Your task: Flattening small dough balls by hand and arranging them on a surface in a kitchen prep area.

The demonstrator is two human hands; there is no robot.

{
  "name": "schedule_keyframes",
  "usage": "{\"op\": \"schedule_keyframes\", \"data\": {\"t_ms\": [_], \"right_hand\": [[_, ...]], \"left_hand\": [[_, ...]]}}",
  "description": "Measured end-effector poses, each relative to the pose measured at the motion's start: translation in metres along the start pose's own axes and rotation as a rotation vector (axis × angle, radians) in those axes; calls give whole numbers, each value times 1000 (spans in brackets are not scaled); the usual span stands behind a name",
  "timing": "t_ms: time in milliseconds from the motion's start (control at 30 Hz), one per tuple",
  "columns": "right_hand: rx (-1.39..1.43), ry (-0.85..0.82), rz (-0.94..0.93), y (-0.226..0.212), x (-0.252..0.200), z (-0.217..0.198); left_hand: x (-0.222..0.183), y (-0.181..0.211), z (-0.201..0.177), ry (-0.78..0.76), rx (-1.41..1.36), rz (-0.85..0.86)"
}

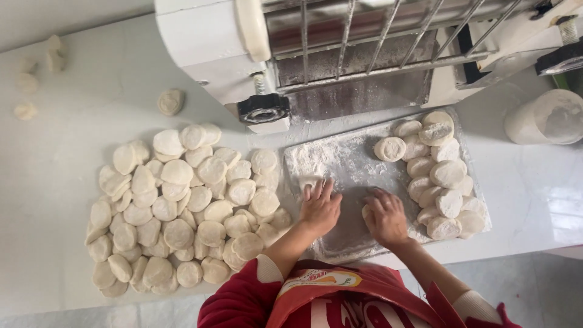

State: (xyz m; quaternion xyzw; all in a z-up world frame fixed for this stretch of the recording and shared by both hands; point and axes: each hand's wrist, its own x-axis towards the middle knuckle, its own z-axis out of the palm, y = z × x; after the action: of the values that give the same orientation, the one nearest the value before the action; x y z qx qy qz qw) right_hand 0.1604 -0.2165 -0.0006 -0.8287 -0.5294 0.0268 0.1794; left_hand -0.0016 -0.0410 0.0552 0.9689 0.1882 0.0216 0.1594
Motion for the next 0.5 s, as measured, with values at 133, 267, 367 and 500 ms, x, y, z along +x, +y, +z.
{"op": "schedule_keyframes", "data": {"t_ms": [133, 267, 367, 500], "right_hand": [[-19, 149, -238, -19, 13, -9], [-109, 113, -382, -19, 27, -10], [-135, 67, -411, -19, 33, -11], [-114, 35, -425, -18, 35, -8]], "left_hand": [[8, -7, 14, -168, -74, 49], [16, -13, 16, -110, -26, 182], [16, -8, 15, -75, -9, 204], [22, -10, 30, -133, 29, 248]]}}
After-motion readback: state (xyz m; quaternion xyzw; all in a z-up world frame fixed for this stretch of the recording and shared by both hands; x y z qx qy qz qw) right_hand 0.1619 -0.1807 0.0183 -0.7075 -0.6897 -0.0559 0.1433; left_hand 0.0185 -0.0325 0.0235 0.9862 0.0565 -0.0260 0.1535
